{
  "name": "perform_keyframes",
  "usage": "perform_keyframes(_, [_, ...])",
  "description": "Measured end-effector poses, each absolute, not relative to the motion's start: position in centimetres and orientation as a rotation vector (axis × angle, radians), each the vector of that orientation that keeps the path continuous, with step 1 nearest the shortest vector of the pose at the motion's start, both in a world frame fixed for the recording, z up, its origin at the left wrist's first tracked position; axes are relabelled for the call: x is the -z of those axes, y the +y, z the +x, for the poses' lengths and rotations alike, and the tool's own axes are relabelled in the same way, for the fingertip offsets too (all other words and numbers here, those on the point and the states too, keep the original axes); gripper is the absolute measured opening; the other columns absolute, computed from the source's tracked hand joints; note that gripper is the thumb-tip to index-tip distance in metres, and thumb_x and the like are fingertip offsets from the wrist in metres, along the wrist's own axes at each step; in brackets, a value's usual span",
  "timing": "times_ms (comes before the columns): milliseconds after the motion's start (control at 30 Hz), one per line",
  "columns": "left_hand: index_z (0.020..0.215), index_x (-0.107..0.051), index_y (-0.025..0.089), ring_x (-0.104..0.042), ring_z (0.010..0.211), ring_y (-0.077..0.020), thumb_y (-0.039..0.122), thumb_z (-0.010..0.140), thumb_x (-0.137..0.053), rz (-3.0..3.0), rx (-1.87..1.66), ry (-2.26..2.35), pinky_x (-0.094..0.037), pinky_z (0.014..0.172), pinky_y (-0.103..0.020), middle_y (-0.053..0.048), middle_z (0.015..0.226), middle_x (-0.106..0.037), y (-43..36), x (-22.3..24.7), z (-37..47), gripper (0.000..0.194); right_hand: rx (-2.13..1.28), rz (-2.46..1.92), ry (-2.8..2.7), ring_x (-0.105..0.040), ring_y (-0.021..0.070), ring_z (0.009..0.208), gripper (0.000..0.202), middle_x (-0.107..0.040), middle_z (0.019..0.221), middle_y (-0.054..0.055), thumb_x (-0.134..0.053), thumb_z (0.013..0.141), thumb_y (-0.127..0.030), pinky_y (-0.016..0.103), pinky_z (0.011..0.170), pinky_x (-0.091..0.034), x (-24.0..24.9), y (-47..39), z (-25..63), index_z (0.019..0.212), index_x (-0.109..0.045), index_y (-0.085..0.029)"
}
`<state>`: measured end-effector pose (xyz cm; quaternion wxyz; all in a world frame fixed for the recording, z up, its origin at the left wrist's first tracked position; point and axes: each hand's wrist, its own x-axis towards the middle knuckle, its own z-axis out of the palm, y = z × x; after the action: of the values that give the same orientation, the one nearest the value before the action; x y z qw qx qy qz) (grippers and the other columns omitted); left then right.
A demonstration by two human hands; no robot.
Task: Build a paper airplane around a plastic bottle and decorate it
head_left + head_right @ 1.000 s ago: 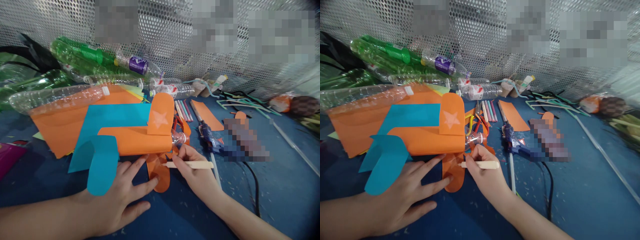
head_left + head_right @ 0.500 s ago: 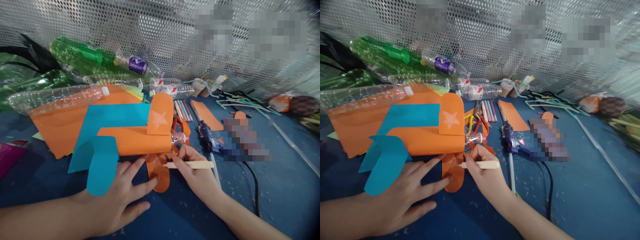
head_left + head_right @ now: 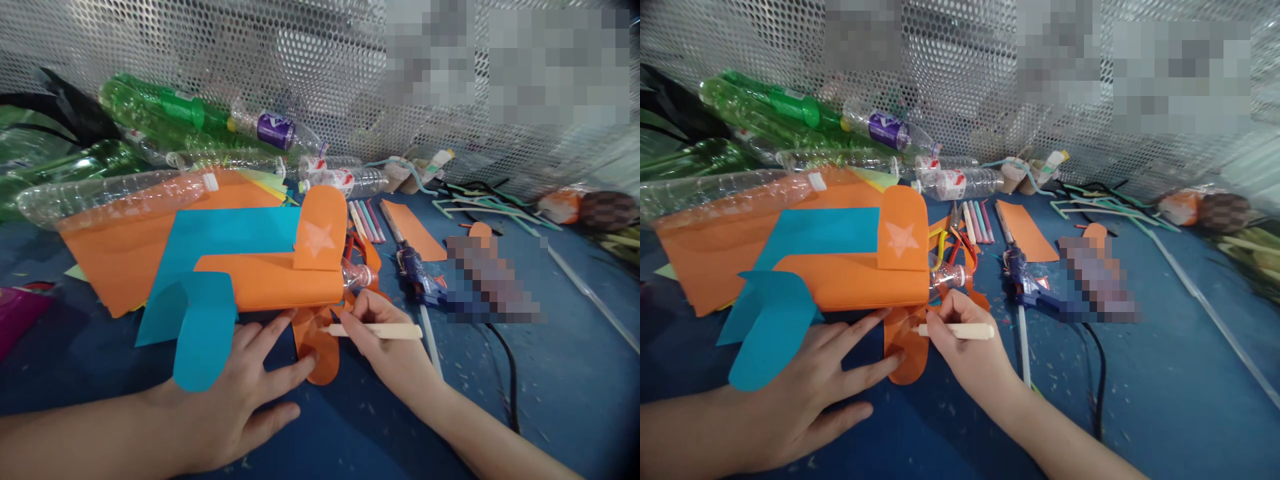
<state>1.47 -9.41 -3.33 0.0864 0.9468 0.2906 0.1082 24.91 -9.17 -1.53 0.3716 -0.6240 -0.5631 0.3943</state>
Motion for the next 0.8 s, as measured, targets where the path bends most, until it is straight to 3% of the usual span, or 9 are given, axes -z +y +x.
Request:
perform_keyframes(600, [0.134,-0.042,0.040,-0.051,0.101,-0.0346,0.040,0.088,-0.051,2.811,-0.352,0.882,-0.045,0.080,-0.059,-0.013,0.143,-0.031,-9.41,3.35,1.53,0.048,-0.932,-1.583,-1.460,-0.029,0.0091,0.048,0.027,-0.032,0.052,-0.008,-0.053,0.078,-0.024,0.023,0.045,-0.024,1.09,-9.23,24.89,0.059,-0.035,-0.022])
perform_keyframes(800, [0.141,-0.032,0.040,-0.051,0.108,-0.0347,0.041,0.089,-0.050,2.826,-0.380,0.919,-0.045,0.085,-0.057,-0.012,0.145,-0.031,-9.82,3.41,1.39,0.054,-1.004,-1.435,-1.226,-0.025,0.0081,0.042,0.029,-0.031,0.047,-0.009,-0.054,0.083,-0.031,0.022,0.041,-0.020,1.17,-9.15,25.25,0.062,-0.036,-0.022])
